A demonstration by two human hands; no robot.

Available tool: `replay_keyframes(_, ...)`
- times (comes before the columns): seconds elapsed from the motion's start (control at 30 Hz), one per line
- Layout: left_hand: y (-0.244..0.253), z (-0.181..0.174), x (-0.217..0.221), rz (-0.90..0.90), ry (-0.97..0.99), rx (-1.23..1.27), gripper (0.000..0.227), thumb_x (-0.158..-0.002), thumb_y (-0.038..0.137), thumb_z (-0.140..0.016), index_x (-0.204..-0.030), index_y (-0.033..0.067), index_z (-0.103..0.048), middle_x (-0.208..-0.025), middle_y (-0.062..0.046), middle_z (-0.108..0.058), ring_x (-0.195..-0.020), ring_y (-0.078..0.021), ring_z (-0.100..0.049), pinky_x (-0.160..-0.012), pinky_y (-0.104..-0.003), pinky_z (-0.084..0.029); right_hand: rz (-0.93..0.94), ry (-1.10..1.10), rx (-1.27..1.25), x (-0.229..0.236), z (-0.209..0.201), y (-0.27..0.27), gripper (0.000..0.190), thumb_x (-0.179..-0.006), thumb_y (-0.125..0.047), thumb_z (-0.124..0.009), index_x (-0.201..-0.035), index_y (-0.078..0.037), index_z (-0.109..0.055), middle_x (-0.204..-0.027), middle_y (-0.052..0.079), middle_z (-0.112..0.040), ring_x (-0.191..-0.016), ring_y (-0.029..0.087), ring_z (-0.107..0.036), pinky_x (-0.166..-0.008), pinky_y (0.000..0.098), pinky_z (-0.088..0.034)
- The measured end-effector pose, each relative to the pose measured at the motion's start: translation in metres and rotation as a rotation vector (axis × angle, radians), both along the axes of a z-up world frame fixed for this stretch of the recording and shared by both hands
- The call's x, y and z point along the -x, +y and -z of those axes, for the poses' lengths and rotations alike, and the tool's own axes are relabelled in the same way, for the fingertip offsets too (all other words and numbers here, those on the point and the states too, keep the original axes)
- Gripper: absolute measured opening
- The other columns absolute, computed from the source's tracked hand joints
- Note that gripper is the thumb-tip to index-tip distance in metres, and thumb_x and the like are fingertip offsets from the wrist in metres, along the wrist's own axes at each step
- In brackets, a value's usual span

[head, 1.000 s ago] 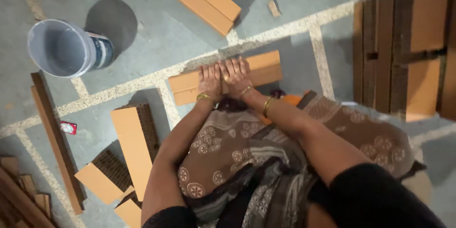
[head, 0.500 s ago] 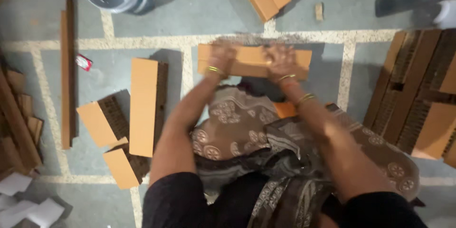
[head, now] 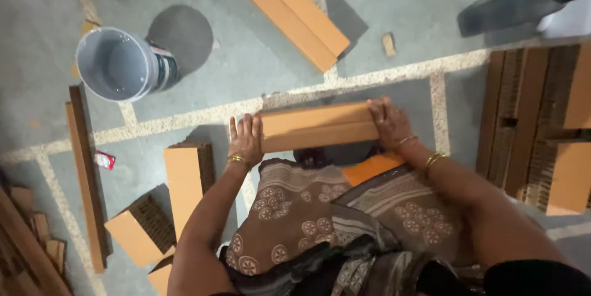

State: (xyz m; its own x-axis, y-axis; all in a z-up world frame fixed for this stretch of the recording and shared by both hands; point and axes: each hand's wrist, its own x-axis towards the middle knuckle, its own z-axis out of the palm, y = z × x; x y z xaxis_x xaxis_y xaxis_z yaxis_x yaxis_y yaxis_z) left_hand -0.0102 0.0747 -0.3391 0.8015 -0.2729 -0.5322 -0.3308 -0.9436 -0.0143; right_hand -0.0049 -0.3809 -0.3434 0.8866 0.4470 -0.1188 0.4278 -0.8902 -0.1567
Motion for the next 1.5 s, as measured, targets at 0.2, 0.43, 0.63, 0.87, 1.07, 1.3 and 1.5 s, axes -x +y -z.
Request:
replay_keyframes(0.2,-0.012,-0.013,0.016,-0.067,-0.130,-0.058,0.082,-0.095,0.027,-0.055,-0.163,0.0058,-0.014,-0.161,-0.020,-0.029,-0.150,-0.0393,-0.025,-0.121,-0.067,-0.003,0.052,-0.052,0.254,0.011,0.010,0.002,0.079,-0.092,-0.013,-0.067,-0.163,-0.020,-0.032,-0.159,0.020,-0.036,-0.127,0.035,-0.057,-0.112,0.0645,-0.037)
replay_keyframes(0.43,-0.079,-0.032,0.006,0.034,0.011,-0.094,0.113,-0.072,0.034,-0.074,-0.159,0.0040,-0.008,-0.165,-0.022,-0.013,-0.151,-0.0431,-0.007,-0.113,-0.069,-0.003,0.014,0.176,0.296,0.021,-0.037,0.071,0.118,-0.058,-0.058,-0.086,-0.153,-0.007,-0.040,-0.165,0.021,-0.028,-0.151,0.040,-0.023,-0.119,0.0653,-0.014)
replay_keyframes(0.63,-0.139,0.006,-0.006,0.136,-0.148,0.240,0.105,-0.072,0.039,-0.075,-0.154,-0.0067,-0.026,-0.156,-0.029,-0.034,-0.148,-0.0483,-0.025,-0.118,-0.067,-0.014,-0.174,-0.184,-0.107,-0.002,0.018,0.131,0.086,-0.078,-0.043,-0.073,-0.150,-0.004,-0.048,-0.141,0.022,-0.051,-0.134,0.041,-0.043,-0.118,0.0639,-0.026)
replay_keyframes(0.87,-0.129,0.008,-0.010,0.047,-0.079,0.422,0.090,-0.081,0.029,-0.067,-0.153,-0.0075,-0.027,-0.153,-0.031,-0.035,-0.145,-0.0488,-0.030,-0.121,-0.059,-0.016,-0.171,-0.009,-0.126,-0.006,0.002,0.135,0.094,-0.069,-0.034,-0.073,-0.149,0.002,-0.039,-0.141,0.024,-0.048,-0.134,0.041,-0.043,-0.116,0.0610,-0.026)
replay_keyframes(1.07,-0.129,0.005,-0.011,0.064,-0.038,0.423,0.090,-0.084,0.034,-0.065,-0.153,-0.0083,-0.025,-0.155,-0.032,-0.032,-0.145,-0.0504,-0.026,-0.122,-0.061,-0.013,-0.170,0.034,-0.147,-0.004,-0.011,0.137,0.107,-0.065,-0.048,-0.078,-0.150,0.004,-0.038,-0.140,0.028,-0.047,-0.132,0.046,-0.042,-0.114,0.0612,-0.026)
replay_keyframes(1.3,-0.121,-0.014,-0.003,0.104,-0.116,0.275,0.101,-0.075,0.033,-0.071,-0.159,0.0084,-0.018,-0.160,-0.021,-0.023,-0.147,-0.0441,-0.017,-0.114,-0.064,-0.009,-0.172,-0.243,-0.166,0.009,0.011,0.124,0.067,-0.076,-0.035,-0.069,-0.138,-0.010,-0.058,-0.144,0.018,-0.055,-0.133,0.039,-0.051,-0.116,0.0617,-0.031)
replay_keyframes(1.5,-0.019,-0.066,0.007,-0.083,-0.095,0.250,0.118,-0.068,0.045,-0.086,-0.157,0.0155,-0.014,-0.157,-0.017,-0.027,-0.150,-0.0399,-0.017,-0.119,-0.065,-0.006,-0.166,-0.165,0.012,0.001,-0.001,0.030,0.063,-0.090,-0.031,-0.070,-0.150,-0.021,-0.052,-0.150,0.020,-0.051,-0.134,0.036,-0.048,-0.118,0.0628,-0.028)
